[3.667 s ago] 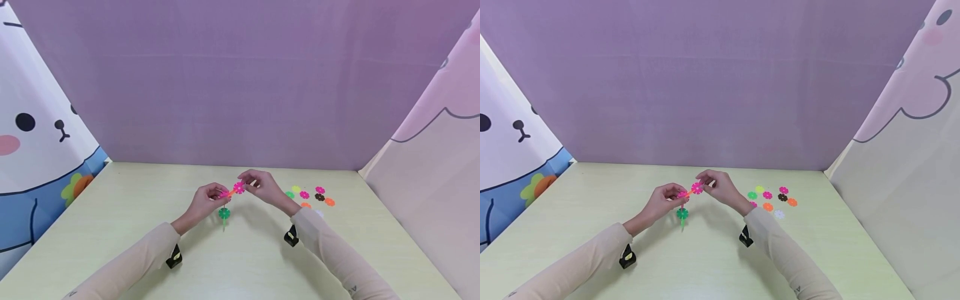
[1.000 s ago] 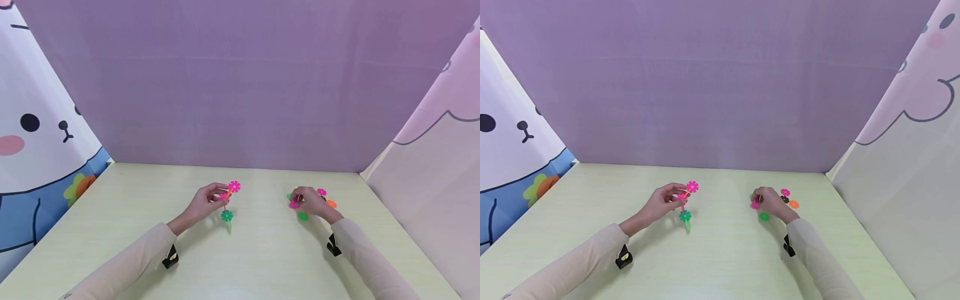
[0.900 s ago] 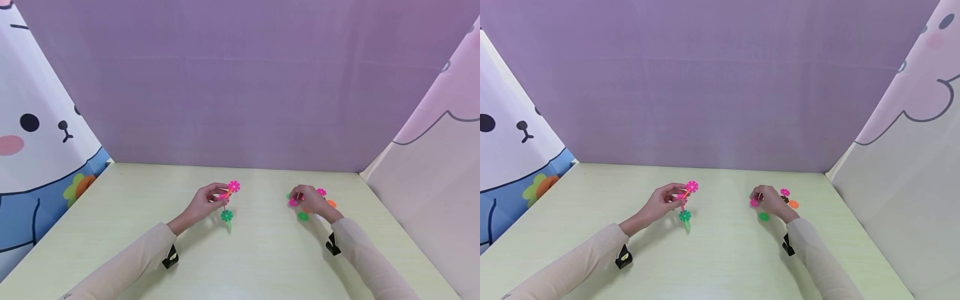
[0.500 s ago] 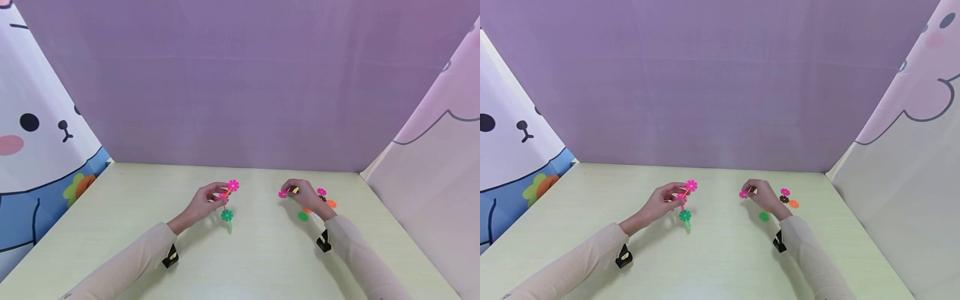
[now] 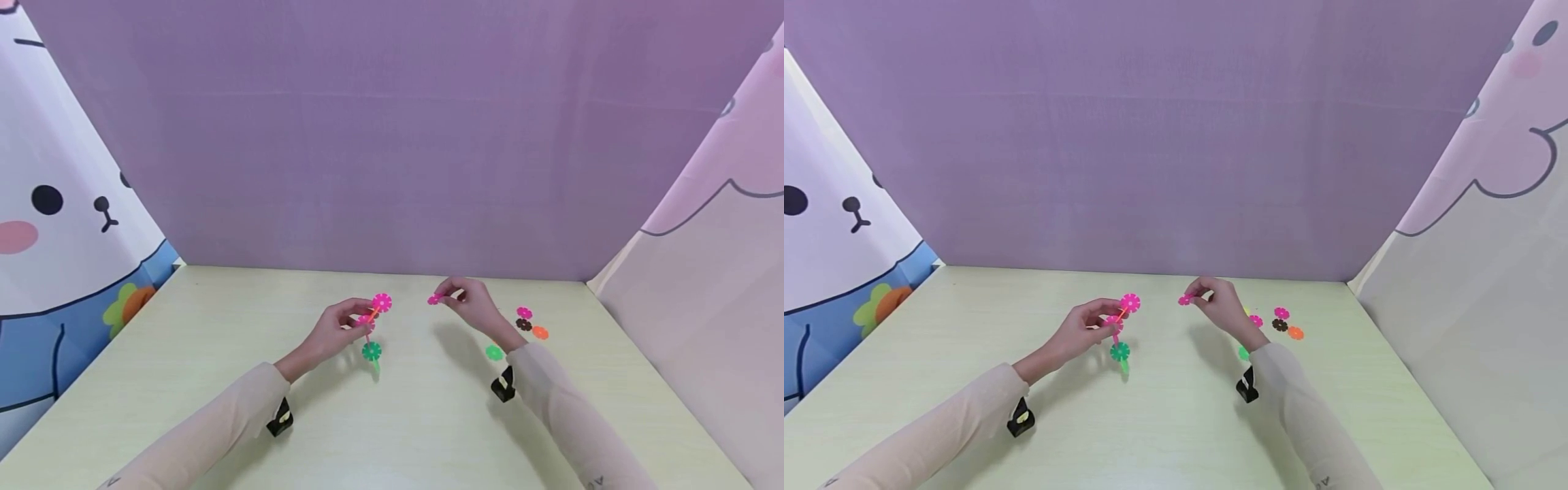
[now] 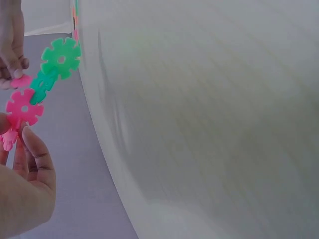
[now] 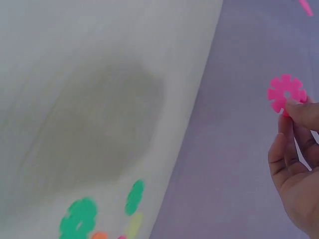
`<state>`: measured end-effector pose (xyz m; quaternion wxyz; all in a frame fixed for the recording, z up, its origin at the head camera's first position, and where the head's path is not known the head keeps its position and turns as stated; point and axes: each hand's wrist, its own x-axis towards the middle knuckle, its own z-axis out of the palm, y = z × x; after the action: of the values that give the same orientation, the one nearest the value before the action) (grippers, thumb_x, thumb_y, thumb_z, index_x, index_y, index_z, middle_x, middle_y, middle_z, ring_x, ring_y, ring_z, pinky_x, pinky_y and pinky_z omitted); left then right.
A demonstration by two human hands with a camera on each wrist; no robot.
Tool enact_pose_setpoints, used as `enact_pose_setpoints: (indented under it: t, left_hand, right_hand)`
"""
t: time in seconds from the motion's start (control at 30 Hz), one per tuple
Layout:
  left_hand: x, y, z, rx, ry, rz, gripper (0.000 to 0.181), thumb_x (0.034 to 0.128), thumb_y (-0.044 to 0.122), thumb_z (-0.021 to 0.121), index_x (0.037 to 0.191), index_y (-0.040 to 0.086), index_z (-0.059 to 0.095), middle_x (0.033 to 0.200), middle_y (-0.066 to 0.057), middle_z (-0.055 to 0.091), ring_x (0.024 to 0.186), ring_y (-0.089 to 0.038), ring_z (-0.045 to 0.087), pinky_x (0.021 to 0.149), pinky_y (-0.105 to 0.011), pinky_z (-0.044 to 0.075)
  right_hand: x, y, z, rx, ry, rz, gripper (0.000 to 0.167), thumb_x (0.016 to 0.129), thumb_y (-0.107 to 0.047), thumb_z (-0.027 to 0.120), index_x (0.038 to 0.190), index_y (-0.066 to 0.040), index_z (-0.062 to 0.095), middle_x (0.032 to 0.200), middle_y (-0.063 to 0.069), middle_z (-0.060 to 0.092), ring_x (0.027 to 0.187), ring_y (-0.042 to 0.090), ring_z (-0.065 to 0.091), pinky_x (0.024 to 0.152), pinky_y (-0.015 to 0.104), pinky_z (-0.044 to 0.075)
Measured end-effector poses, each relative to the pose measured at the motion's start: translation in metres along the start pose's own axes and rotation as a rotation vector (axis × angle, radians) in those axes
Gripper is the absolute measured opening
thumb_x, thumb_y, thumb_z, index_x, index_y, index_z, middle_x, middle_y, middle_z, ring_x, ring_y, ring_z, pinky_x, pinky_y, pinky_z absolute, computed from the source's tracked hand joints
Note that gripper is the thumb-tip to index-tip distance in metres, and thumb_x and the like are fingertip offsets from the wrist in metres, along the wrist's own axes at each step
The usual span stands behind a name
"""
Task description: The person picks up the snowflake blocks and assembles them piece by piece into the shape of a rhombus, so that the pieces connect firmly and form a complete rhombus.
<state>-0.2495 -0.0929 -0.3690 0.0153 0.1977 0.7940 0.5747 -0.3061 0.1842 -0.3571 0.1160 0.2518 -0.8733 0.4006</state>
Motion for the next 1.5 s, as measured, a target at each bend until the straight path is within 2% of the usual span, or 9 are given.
enact_pose_setpoints:
  t: [0.2,0.27,0.4,0.6,1.0,1.1,1.23,1.27,1.5]
  left_hand:
    - [0.01,-0.024,0.002,0.004,0.002,0.029,0.039,0.0838,0.009,0.065,0.122,0.005,0.054,0.111,-0.018,0.062,0.092,-0.029,0.057,0.068,-0.021,0.047]
    - [0.012,-0.027,0.002,0.007,0.001,0.041,0.039,0.0837,0.012,0.065,0.121,0.007,0.055,0.11,-0.016,0.063,0.095,-0.028,0.058,0.071,-0.021,0.047]
    - [0.013,-0.027,0.004,0.014,-0.005,0.036,0.038,0.0836,0.016,0.066,0.121,0.011,0.056,0.109,-0.01,0.064,0.093,-0.022,0.059,0.071,-0.023,0.049]
    - [0.014,-0.025,0.005,0.012,-0.019,0.021,0.038,0.0836,0.016,0.066,0.12,0.015,0.057,0.109,-0.009,0.064,0.087,-0.019,0.06,0.068,-0.026,0.05]
    - [0.013,-0.026,0.004,-0.001,-0.043,0.032,0.038,0.0842,0.015,0.065,0.121,0.014,0.056,0.111,-0.016,0.062,0.084,-0.018,0.06,0.069,-0.026,0.05]
    - [0.011,-0.022,0.004,0.002,-0.046,0.046,0.038,0.0842,0.013,0.065,0.121,0.011,0.056,0.11,-0.017,0.062,0.085,-0.019,0.06,0.07,-0.025,0.05]
    - [0.012,-0.021,0.005,0.018,-0.029,0.042,0.036,0.0839,0.011,0.065,0.119,0.012,0.057,0.108,-0.01,0.065,0.085,-0.019,0.06,0.071,-0.025,0.049]
    - [0.013,-0.025,0.006,0.018,-0.023,0.052,0.035,0.0838,0.012,0.065,0.118,0.012,0.058,0.107,-0.009,0.065,0.084,-0.018,0.06,0.071,-0.025,0.049]
    - [0.014,-0.026,0.009,0.038,0.055,0.08,0.031,0.083,0.016,0.067,0.113,0.009,0.061,0.101,-0.011,0.067,0.08,-0.018,0.059,0.07,-0.026,0.048]
  right_hand:
    - [0.009,-0.016,0.007,0.036,0.022,-0.042,0.009,0.081,0.001,0.064,0.087,-0.005,0.066,0.089,0.009,0.068,0.079,0.018,0.06,0.065,0.028,0.049]
    - [0.012,-0.02,0.01,0.048,0.027,-0.052,0.009,0.081,0.001,0.065,0.087,-0.006,0.066,0.089,0.009,0.069,0.079,0.019,0.06,0.065,0.03,0.05]
    - [0.016,-0.028,0.016,0.055,0.022,-0.073,0.01,0.081,0.0,0.065,0.088,-0.006,0.066,0.088,0.008,0.069,0.079,0.018,0.06,0.066,0.032,0.05]
    - [0.02,-0.039,0.022,0.048,0.001,-0.08,0.01,0.082,-0.002,0.064,0.09,-0.007,0.066,0.089,0.006,0.068,0.08,0.017,0.059,0.068,0.027,0.05]
    - [0.023,-0.048,0.025,0.054,-0.042,-0.133,0.007,0.082,-0.001,0.065,0.086,-0.007,0.067,0.088,0.005,0.068,0.081,0.017,0.06,0.066,0.026,0.05]
    - [0.024,-0.049,0.025,0.043,-0.054,-0.143,0.007,0.081,-0.002,0.066,0.084,-0.008,0.067,0.088,0.004,0.068,0.081,0.015,0.06,0.066,0.026,0.05]
    - [0.025,-0.05,0.025,0.03,-0.066,-0.161,0.007,0.081,-0.002,0.066,0.083,-0.008,0.068,0.088,0.004,0.068,0.081,0.015,0.059,0.066,0.026,0.051]
    - [0.025,-0.05,0.025,0.029,-0.067,-0.168,0.007,0.081,-0.001,0.066,0.083,-0.008,0.068,0.088,0.004,0.068,0.081,0.015,0.06,0.066,0.026,0.051]
    - [0.025,-0.051,0.027,0.022,-0.064,-0.213,0.01,0.079,0.001,0.067,0.082,-0.009,0.069,0.086,0.003,0.068,0.079,0.014,0.06,0.065,0.025,0.051]
